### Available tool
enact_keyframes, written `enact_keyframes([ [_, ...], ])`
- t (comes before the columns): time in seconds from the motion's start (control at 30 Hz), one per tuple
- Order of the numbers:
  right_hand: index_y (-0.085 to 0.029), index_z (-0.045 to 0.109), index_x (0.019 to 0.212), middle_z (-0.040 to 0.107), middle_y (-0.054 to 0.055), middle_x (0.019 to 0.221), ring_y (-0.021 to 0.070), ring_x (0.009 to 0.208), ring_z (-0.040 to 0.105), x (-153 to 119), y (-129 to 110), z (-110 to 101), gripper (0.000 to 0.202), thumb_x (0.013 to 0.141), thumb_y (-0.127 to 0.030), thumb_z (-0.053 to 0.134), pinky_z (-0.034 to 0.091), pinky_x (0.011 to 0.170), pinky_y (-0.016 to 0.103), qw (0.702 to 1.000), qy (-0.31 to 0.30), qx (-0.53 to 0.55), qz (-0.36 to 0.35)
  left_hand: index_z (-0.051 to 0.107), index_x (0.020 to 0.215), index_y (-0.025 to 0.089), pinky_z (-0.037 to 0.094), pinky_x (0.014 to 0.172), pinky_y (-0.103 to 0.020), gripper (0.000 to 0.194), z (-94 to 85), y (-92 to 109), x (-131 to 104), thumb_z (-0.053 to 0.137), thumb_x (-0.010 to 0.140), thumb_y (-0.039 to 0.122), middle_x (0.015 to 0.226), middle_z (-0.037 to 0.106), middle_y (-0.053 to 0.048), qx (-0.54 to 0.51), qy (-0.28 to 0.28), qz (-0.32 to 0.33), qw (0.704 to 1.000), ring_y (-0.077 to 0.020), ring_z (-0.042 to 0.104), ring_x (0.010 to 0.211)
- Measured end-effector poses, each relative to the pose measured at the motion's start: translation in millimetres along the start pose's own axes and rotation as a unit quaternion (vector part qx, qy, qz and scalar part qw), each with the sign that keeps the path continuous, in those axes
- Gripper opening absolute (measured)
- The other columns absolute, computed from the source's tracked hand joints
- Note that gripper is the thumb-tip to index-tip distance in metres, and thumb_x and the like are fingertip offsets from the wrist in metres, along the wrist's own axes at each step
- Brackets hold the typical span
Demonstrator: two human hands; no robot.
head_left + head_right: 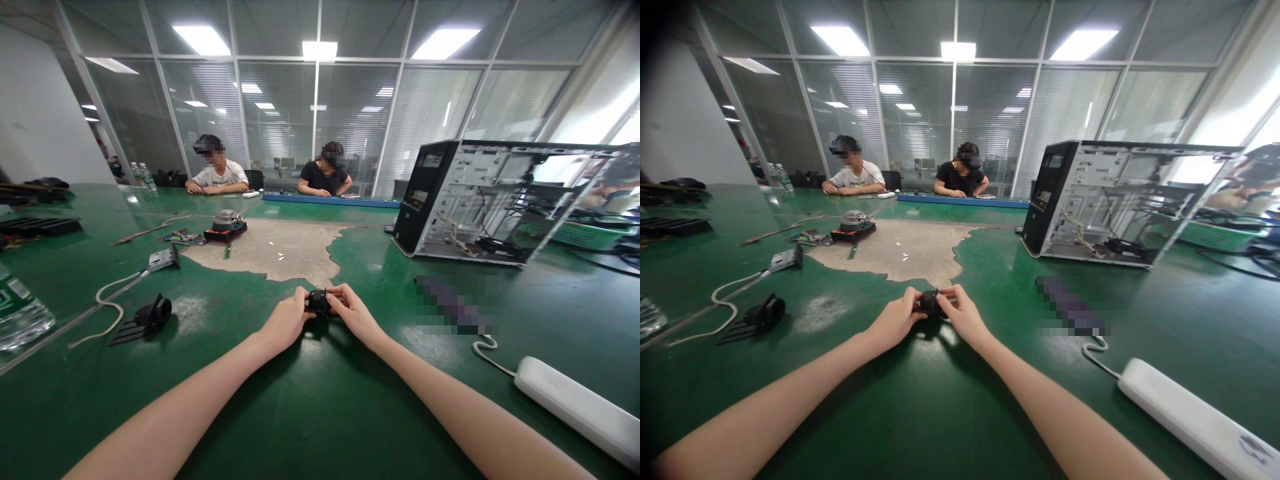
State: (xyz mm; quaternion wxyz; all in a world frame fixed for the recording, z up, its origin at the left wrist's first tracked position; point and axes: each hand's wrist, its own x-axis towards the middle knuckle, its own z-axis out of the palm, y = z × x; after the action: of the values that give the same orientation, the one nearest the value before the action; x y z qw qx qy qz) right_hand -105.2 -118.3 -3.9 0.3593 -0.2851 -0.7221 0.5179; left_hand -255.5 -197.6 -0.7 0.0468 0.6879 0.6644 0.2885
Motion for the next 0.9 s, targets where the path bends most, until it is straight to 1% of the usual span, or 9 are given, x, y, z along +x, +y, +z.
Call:
enact_keyframes([
  [0.13, -0.019, 0.050, 0.086, 0.056, 0.001, 0.085, 0.0114, 0.073, 0.054, 0.3, -0.2, -2.8, 0.021, 0.073, -0.037, 0.049, 0.045, 0.071, 0.029, 1.000, -0.022, -0.007, 0.008, 0.035, 0.094, 0.017, 0.044, 0.067, -0.028, 0.024, 0.0, -0.4, 0.1, 0.050, 0.075, 0.020, 0.087, 0.060, -0.008, 0.003, -0.002, -0.003, 1.000, -0.0210, 0.059, 0.079],
  [0.3, -0.021, 0.045, 0.086, 0.055, -0.001, 0.090, 0.0119, 0.084, 0.054, -5.2, -11.3, -7.1, 0.022, 0.068, -0.026, 0.057, 0.043, 0.077, 0.028, 0.996, -0.077, 0.027, -0.040, 0.035, 0.095, 0.016, 0.044, 0.067, -0.029, 0.026, -1.7, 0.8, -0.1, 0.051, 0.075, 0.021, 0.087, 0.060, -0.008, -0.004, -0.008, -0.002, 1.000, -0.0212, 0.060, 0.080],
  [0.37, -0.020, 0.045, 0.083, 0.055, -0.001, 0.085, 0.0117, 0.081, 0.054, -5.6, -13.6, -6.5, 0.018, 0.070, -0.028, 0.055, 0.043, 0.075, 0.027, 0.996, -0.070, 0.027, -0.039, 0.035, 0.095, 0.016, 0.044, 0.068, -0.029, 0.026, -2.5, 1.9, -0.2, 0.051, 0.075, 0.021, 0.088, 0.060, -0.008, -0.001, -0.009, -0.001, 1.000, -0.0213, 0.059, 0.080],
  [0.47, -0.020, 0.045, 0.078, 0.055, -0.002, 0.079, 0.0114, 0.074, 0.054, -3.4, -12.6, -3.6, 0.016, 0.072, -0.033, 0.052, 0.043, 0.070, 0.026, 0.998, -0.040, 0.018, -0.036, 0.035, 0.095, 0.016, 0.044, 0.068, -0.029, 0.026, -2.8, 3.0, -0.4, 0.051, 0.075, 0.021, 0.089, 0.060, -0.008, 0.006, -0.011, -0.011, 1.000, -0.0215, 0.059, 0.082],
  [0.53, -0.020, 0.045, 0.079, 0.054, -0.001, 0.081, 0.0121, 0.076, 0.054, -1.4, -10.3, -1.8, 0.017, 0.071, -0.034, 0.052, 0.043, 0.070, 0.026, 0.999, -0.024, 0.012, -0.035, 0.035, 0.095, 0.016, 0.044, 0.069, -0.029, 0.027, -2.7, 3.0, -0.4, 0.052, 0.075, 0.020, 0.090, 0.060, -0.008, 0.006, -0.013, -0.014, 1.000, -0.0214, 0.059, 0.083],
  [0.63, -0.020, 0.046, 0.087, 0.052, 0.001, 0.090, 0.0129, 0.082, 0.053, 0.4, -6.7, -1.2, 0.021, 0.071, -0.033, 0.052, 0.042, 0.074, 0.028, 1.000, -0.009, -0.011, -0.017, 0.035, 0.096, 0.016, 0.044, 0.068, -0.029, 0.027, -2.9, 2.6, -0.3, 0.052, 0.075, 0.020, 0.090, 0.060, -0.008, 0.006, -0.012, -0.011, 1.000, -0.0217, 0.059, 0.083],
  [0.73, -0.020, 0.047, 0.090, 0.053, 0.002, 0.089, 0.0126, 0.079, 0.052, -1.1, -4.8, -2.5, 0.022, 0.072, -0.034, 0.051, 0.042, 0.075, 0.030, 0.999, -0.015, -0.039, -0.011, 0.035, 0.096, 0.016, 0.044, 0.068, -0.029, 0.028, -3.8, 2.9, 0.0, 0.052, 0.075, 0.020, 0.090, 0.060, -0.008, 0.006, -0.014, -0.013, 1.000, -0.0219, 0.059, 0.082],
  [0.8, -0.021, 0.047, 0.090, 0.053, 0.001, 0.086, 0.0126, 0.079, 0.052, -3.5, -5.2, -2.9, 0.022, 0.073, -0.033, 0.050, 0.043, 0.074, 0.030, 0.998, -0.032, -0.037, -0.029, 0.035, 0.096, 0.016, 0.044, 0.069, -0.029, 0.028, -4.4, 3.4, 0.1, 0.052, 0.075, 0.021, 0.090, 0.060, -0.008, 0.004, -0.017, -0.016, 1.000, -0.0219, 0.059, 0.082],
  [0.9, -0.022, 0.046, 0.087, 0.052, 0.001, 0.090, 0.0132, 0.086, 0.052, -6.6, -7.2, -1.4, 0.017, 0.073, -0.032, 0.050, 0.044, 0.074, 0.028, 0.997, -0.036, -0.023, -0.068, 0.035, 0.096, 0.016, 0.043, 0.069, -0.029, 0.027, -4.5, 3.7, 0.1, 0.052, 0.075, 0.021, 0.090, 0.060, -0.008, -0.005, -0.018, -0.016, 1.000, -0.0214, 0.059, 0.083],
])
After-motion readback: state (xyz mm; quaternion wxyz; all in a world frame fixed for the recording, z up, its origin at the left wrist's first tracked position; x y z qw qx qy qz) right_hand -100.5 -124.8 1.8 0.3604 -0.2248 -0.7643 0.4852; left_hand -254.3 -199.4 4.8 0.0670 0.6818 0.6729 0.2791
